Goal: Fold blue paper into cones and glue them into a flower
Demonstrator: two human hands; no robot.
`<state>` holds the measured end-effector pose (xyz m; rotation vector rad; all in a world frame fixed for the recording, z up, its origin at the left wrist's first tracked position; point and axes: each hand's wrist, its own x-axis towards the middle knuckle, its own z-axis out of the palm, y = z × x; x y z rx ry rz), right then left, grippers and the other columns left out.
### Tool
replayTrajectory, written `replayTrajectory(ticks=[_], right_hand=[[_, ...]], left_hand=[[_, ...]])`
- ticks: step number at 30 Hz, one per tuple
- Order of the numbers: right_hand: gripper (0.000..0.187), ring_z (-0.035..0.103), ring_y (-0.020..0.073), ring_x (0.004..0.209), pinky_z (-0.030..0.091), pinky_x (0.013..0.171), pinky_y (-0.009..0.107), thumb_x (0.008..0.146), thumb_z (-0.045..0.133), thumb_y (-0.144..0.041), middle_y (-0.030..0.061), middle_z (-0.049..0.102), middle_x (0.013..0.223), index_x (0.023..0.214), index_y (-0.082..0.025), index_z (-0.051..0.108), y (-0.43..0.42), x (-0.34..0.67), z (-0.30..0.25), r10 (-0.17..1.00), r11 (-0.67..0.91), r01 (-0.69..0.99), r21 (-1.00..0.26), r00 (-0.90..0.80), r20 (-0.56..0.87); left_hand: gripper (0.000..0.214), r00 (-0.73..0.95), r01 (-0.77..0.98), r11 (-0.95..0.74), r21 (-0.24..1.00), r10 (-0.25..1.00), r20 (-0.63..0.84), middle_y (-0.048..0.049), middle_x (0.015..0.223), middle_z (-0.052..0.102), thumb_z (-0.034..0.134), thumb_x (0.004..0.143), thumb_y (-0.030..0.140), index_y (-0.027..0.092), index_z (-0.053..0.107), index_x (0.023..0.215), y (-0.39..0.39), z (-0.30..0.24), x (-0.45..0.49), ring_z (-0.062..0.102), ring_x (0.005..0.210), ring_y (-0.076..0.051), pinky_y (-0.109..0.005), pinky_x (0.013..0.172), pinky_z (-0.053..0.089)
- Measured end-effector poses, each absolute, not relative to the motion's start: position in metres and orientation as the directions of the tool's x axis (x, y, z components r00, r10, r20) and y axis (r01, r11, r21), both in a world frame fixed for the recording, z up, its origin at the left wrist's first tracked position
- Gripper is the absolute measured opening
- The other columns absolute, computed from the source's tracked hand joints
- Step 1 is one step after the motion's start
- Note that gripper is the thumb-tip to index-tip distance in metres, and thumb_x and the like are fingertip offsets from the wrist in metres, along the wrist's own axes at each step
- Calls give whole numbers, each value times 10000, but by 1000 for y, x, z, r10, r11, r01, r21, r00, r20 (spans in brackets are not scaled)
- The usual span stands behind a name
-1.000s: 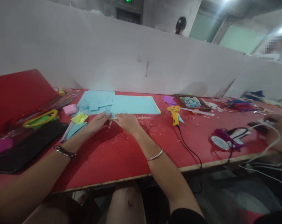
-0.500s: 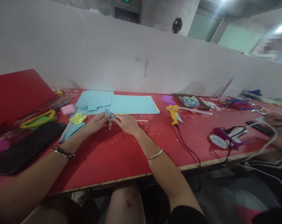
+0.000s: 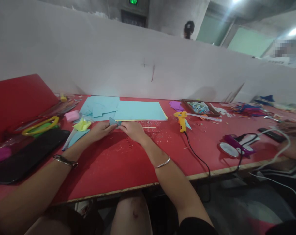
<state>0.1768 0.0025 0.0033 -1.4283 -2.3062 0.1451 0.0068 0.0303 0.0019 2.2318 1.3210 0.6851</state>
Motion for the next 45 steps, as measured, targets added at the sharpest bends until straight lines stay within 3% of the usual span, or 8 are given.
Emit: replayTrajectory(ticks=[7, 13, 18, 22, 32, 36, 39, 45], right_hand=[[259, 499, 120, 663, 218, 545, 238, 890, 361, -339, 28, 613, 791, 843, -173, 553, 0, 178, 2, 851, 504, 831, -234, -432, 298], [224, 511, 131, 679, 220, 545, 243, 891, 368, -333, 34, 606, 820, 880, -180, 533, 1, 176, 2, 856, 492, 857, -152, -443, 266], [252, 500, 121, 660, 220, 547, 238, 896, 359, -342, 28, 600, 776, 832, -179, 541, 0, 176, 4, 857, 491, 854, -172, -439, 269], [302, 480, 112, 654, 221, 561, 226, 899, 343, -359, 17, 594, 739, 774, -179, 549, 1, 177, 3, 848, 511, 826, -240, -439, 296], [346, 421, 89, 613, 249, 571, 199, 880, 361, -360, -10, 530, 642, 714, -147, 577, 4, 178, -5, 828, 561, 676, -479, -441, 346], [297, 413, 87, 605, 259, 574, 192, 861, 382, -289, -16, 512, 629, 697, -138, 579, 7, 178, -5, 824, 567, 621, -541, -426, 374], [269, 416, 88, 613, 260, 573, 189, 848, 382, -254, -15, 515, 640, 706, -138, 579, 7, 178, -3, 822, 568, 601, -562, -438, 364], [284, 378, 82, 580, 243, 552, 188, 847, 384, -276, -33, 443, 586, 657, -138, 544, 6, 180, -2, 809, 585, 582, -564, -467, 358]], left_hand=[[435, 430, 600, -377, 705, 896, 113, 36, 453, 327, 311, 732, 555, 197, 340, 487, 31, 2, 8, 313, 443, -99, -241, 455, 269], [467, 469, 509, -277, 815, 883, 7, 51, 414, 262, 342, 711, 612, 208, 304, 479, 30, 5, 7, 222, 392, -79, -245, 405, 194], [451, 486, 459, -244, 854, 874, -11, 53, 415, 242, 352, 738, 570, 207, 295, 477, 29, 6, 6, 195, 389, -73, -245, 406, 176], [449, 447, 505, -252, 826, 894, -1, 46, 419, 280, 348, 745, 556, 201, 320, 472, 28, 6, 7, 239, 392, -79, -245, 420, 209], [431, 442, 554, -436, 709, 876, 193, 16, 462, 417, 286, 791, 487, 193, 391, 494, 33, 1, 6, 395, 477, -120, -248, 506, 326], [359, 395, 615, -527, 587, 850, 349, 22, 530, 456, 438, 725, 499, 192, 384, 546, 29, 2, 6, 407, 532, -123, -243, 526, 323], [347, 413, 622, -547, 560, 837, 359, 16, 533, 485, 520, 671, 500, 184, 430, 560, 28, 2, 4, 422, 546, -126, -232, 519, 320], [356, 429, 598, -529, 602, 846, 317, 4, 533, 522, 488, 668, 509, 167, 492, 569, 31, 3, 3, 440, 553, -130, -228, 519, 329]])
